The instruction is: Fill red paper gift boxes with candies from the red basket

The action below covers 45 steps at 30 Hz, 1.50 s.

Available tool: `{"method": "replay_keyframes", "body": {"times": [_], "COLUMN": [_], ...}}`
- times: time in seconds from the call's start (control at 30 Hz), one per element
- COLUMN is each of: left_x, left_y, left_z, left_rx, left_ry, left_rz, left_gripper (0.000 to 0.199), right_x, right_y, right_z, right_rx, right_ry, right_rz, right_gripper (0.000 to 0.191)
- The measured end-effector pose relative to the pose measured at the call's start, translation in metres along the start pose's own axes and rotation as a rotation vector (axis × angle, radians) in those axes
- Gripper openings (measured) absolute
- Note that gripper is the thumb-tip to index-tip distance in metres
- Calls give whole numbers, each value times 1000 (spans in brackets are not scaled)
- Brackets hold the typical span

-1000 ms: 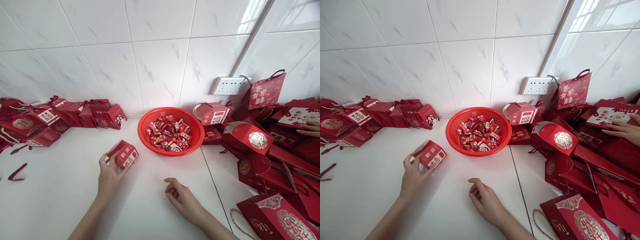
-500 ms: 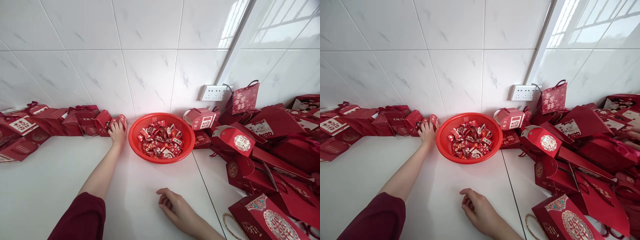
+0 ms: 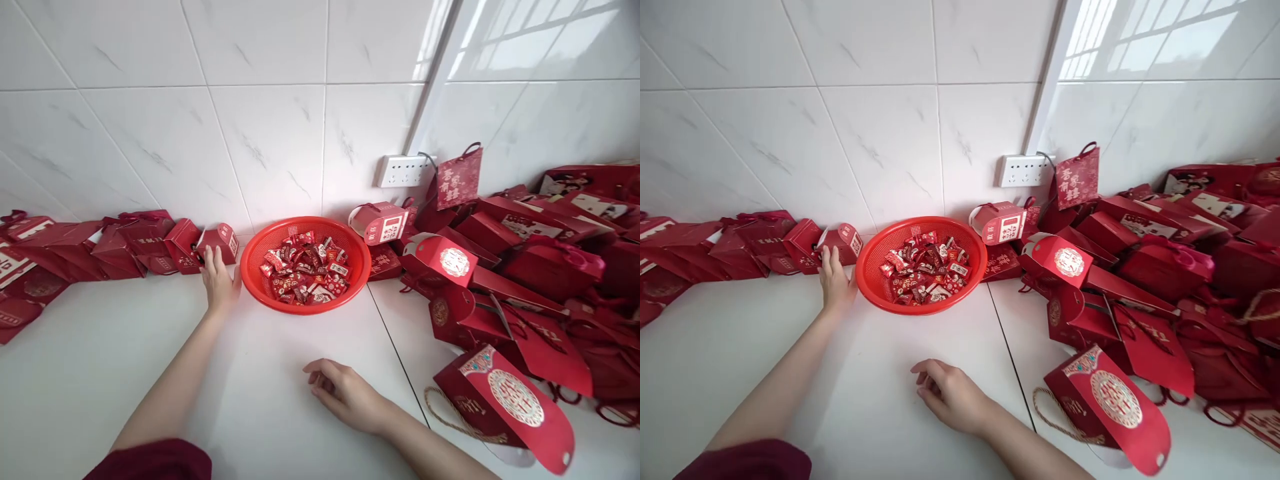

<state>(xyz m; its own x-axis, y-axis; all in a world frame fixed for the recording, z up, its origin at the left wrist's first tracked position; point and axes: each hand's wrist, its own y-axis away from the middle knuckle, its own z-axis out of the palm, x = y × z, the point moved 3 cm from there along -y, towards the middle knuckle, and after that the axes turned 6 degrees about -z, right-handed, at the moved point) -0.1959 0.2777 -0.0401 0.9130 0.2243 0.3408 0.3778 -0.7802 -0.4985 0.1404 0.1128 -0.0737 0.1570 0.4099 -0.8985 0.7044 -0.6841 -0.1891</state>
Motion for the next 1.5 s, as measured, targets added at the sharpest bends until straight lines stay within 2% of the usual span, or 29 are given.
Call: {"method": "replay_keyframes", "body": {"times": [0.07, 0.13, 0.17, 0.2, 0.27, 0.33, 0.43, 0.5, 0.6, 0.8, 0.9, 1.0, 1.1, 1.13, 1.17, 1.2, 1.27, 1.4, 1.43, 1.5], "left_x": [-3, -12, -16, -20, -23, -23, -21, -20, -21, -26, -28, -27, -22, -20, -17, -13, -3, 37, 51, 81], "left_y": [26, 47, 53, 57, 59, 57, 56, 57, 60, 63, 65, 67, 66, 63, 58, 52, 37, 19, 21, 34], "left_z": [3, 13, 17, 21, 26, 28, 27, 25, 23, 20, 19, 17, 12, 8, 2, -7, -32, -108, -129, -167], "left_rx": [-96, -322, -390, -440, -469, -470, -465, -464, -459, -463, -470, -465, -436, -419, -397, -370, -293, -122, -99, -99], "left_ry": [-35, -144, -165, -181, -184, -190, -191, -187, -179, -147, -116, -69, -11, 11, 34, 59, 113, 233, 286, 548], "left_rz": [43, 28, 22, 20, 22, 22, 23, 26, 28, 38, 28, 15, -13, -27, -42, -58, -87, -77, -54, 32], "left_gripper": [72, 67, 65, 65, 65, 66, 65, 64, 61, 59, 58, 57, 51, 47, 43, 39, 35, 34, 35, 35], "right_x": [-7, -18, -24, -31, -45, -55, -58, -53, -38, 0, 5, -11, -52, -72, -92, -110, -140, -177, -181, -182], "right_y": [-1, -2, -3, -3, -6, -10, -20, -26, -33, -29, -23, -13, 5, 13, 23, 31, 40, 35, 29, 13], "right_z": [-11, -27, -37, -48, -74, -104, -151, -178, -208, -240, -251, -256, -250, -244, -236, -227, -206, -175, -171, -164], "right_rx": [47, 126, 169, 208, 273, 342, 483, 598, 735, 846, 841, 850, 950, 1043, 1211, 1296, 1299, 986, 891, 659], "right_ry": [94, 208, 269, 331, 467, 598, 752, 788, 783, 757, 750, 771, 832, 861, 875, 836, 679, 458, 427, 368], "right_rz": [-65, -148, -188, -218, -222, -132, 146, 336, 459, 621, 658, 644, 540, 404, 284, 208, 76, -50, -64, -77], "right_gripper": [30, 27, 26, 26, 31, 40, 37, 36, 41, 50, 39, 24, 28, 31, 31, 31, 29, 27, 28, 30]}}
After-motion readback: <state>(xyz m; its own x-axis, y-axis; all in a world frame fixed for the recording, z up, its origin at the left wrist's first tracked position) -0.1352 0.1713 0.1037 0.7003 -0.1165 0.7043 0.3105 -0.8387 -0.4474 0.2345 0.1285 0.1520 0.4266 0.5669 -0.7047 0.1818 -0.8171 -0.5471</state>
